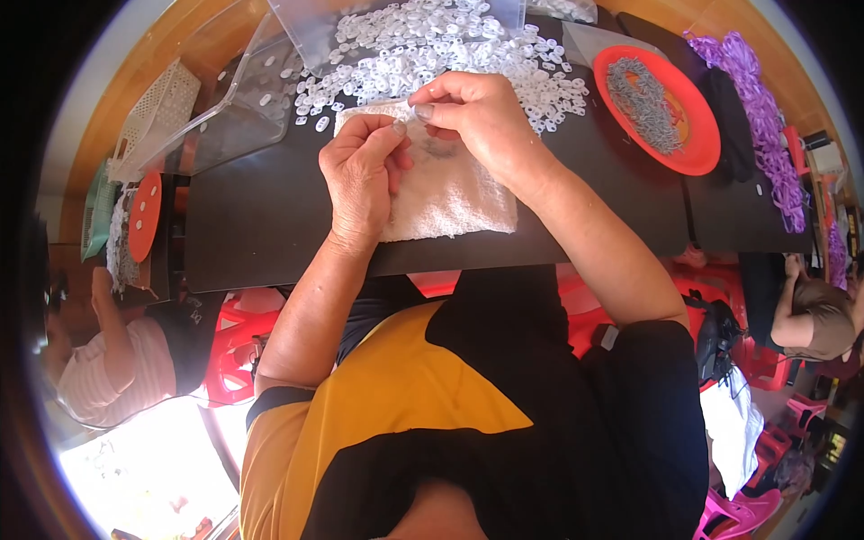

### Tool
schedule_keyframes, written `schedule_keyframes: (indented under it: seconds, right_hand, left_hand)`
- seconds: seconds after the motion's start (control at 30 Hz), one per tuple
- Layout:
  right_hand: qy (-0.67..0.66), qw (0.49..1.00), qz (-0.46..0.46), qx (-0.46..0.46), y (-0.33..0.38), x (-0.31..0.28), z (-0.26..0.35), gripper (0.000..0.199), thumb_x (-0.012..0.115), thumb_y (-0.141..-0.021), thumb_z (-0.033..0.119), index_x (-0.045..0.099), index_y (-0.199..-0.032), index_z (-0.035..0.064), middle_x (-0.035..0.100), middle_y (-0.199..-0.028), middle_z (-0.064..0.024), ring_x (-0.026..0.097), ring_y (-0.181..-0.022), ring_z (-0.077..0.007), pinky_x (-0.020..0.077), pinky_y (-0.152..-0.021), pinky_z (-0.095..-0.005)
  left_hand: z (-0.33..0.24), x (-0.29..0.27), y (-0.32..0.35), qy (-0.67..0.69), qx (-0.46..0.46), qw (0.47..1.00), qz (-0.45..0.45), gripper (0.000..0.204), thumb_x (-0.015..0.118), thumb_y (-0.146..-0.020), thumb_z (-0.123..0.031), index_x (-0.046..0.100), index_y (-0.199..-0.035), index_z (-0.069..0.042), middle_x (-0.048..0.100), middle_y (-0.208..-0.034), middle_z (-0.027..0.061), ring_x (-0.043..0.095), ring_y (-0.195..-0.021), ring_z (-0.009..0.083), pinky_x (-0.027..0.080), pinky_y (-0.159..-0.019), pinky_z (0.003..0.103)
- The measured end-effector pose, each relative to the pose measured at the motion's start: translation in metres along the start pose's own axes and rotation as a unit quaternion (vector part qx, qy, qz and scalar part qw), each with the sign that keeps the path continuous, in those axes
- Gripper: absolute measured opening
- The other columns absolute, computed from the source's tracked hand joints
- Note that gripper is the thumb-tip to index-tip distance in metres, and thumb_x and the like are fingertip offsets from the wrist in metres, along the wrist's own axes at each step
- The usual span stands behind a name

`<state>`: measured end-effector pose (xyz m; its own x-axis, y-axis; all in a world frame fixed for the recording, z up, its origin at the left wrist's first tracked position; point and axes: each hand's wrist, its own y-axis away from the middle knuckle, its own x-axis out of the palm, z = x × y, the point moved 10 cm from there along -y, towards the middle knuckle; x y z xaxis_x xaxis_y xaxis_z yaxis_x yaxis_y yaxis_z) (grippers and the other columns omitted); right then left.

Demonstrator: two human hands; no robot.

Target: Assembling small white plastic rings with tiny grey components at a manufacturing workstation.

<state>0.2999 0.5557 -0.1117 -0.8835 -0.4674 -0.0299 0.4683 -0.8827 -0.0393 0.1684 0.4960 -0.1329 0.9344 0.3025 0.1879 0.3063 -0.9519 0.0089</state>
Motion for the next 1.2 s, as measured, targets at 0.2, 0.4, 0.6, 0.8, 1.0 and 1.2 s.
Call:
schedule_keyframes:
  seconds: [0.2, 0.4, 0.6, 0.8, 1.0, 1.2]
  right_hand:
    - [-0.004, 1.0, -0.001, -0.008, 0.002, 0.002, -0.002, 0.016, 0.061, -0.091, 0.007, 0.068, -0.103, -0.0009, 0.067, -0.091, -0.004, 0.061, -0.082, -0.0097, 0.0499, -0.075, -0.0249]
    - [-0.029, 0.999, -0.024, -0.038, 0.004, 0.004, -0.002, 0.014, 0.062, -0.088, 0.003, 0.069, -0.1, -0.0012, 0.066, -0.085, -0.003, 0.061, -0.078, -0.0071, 0.0514, -0.071, -0.0223]
    - [-0.036, 0.999, -0.008, -0.027, 0.003, 0.001, 0.003, 0.018, 0.06, -0.089, 0.005, 0.068, -0.104, -0.0011, 0.067, -0.091, -0.0048, 0.06, -0.081, -0.0097, 0.0488, -0.075, -0.0245]
    - [-0.04, 0.998, 0.001, -0.047, 0.005, 0.001, 0.012, 0.018, 0.062, -0.089, 0.006, 0.069, -0.104, -0.0007, 0.067, -0.09, -0.0041, 0.059, -0.08, -0.0098, 0.0486, -0.075, -0.0248]
    - [-0.025, 0.998, -0.004, -0.058, 0.007, 0.004, 0.011, 0.017, 0.063, -0.089, 0.006, 0.069, -0.104, 0.0003, 0.068, -0.091, -0.0041, 0.06, -0.083, -0.0104, 0.0495, -0.075, -0.0242]
    - [-0.045, 0.998, 0.014, -0.047, 0.002, -0.004, 0.01, 0.019, 0.063, -0.087, 0.004, 0.067, -0.105, -0.0014, 0.067, -0.09, -0.0054, 0.061, -0.082, -0.0115, 0.0495, -0.074, -0.0242]
  left_hand:
    - [0.001, -0.001, 0.0, -0.003, 0.019, 1.0, -0.008, 0.012, 0.063, -0.086, -0.01, 0.062, -0.085, 0.001, 0.061, -0.066, 0.0059, 0.045, -0.044, 0.0061, 0.032, -0.039, 0.021]
    - [0.0, 0.002, -0.001, 0.0, 0.02, 1.0, -0.008, 0.012, 0.064, -0.086, -0.01, 0.062, -0.085, 0.001, 0.061, -0.065, 0.0057, 0.045, -0.043, 0.0062, 0.032, -0.039, 0.021]
    - [-0.001, 0.008, 0.001, 0.026, 0.001, 0.999, 0.028, 0.011, 0.063, -0.089, -0.009, 0.062, -0.087, 0.002, 0.062, -0.07, 0.0068, 0.05, -0.05, 0.0081, 0.037, -0.045, 0.021]
    - [0.008, 0.012, -0.003, 0.097, -0.036, 0.993, 0.051, 0.012, 0.065, -0.09, -0.008, 0.061, -0.089, 0.003, 0.062, -0.071, 0.0068, 0.049, -0.048, 0.0076, 0.035, -0.041, 0.02]
    - [0.009, 0.013, -0.003, 0.083, -0.053, 0.993, 0.072, 0.011, 0.059, -0.092, -0.005, 0.058, -0.095, 0.006, 0.065, -0.081, 0.0128, 0.058, -0.059, 0.0143, 0.041, -0.046, 0.023]
    - [0.001, 0.016, -0.001, 0.1, -0.013, 0.992, 0.074, 0.013, 0.066, -0.086, 0.0, 0.058, -0.097, 0.005, 0.065, -0.083, 0.0115, 0.06, -0.062, 0.014, 0.042, -0.047, 0.022]
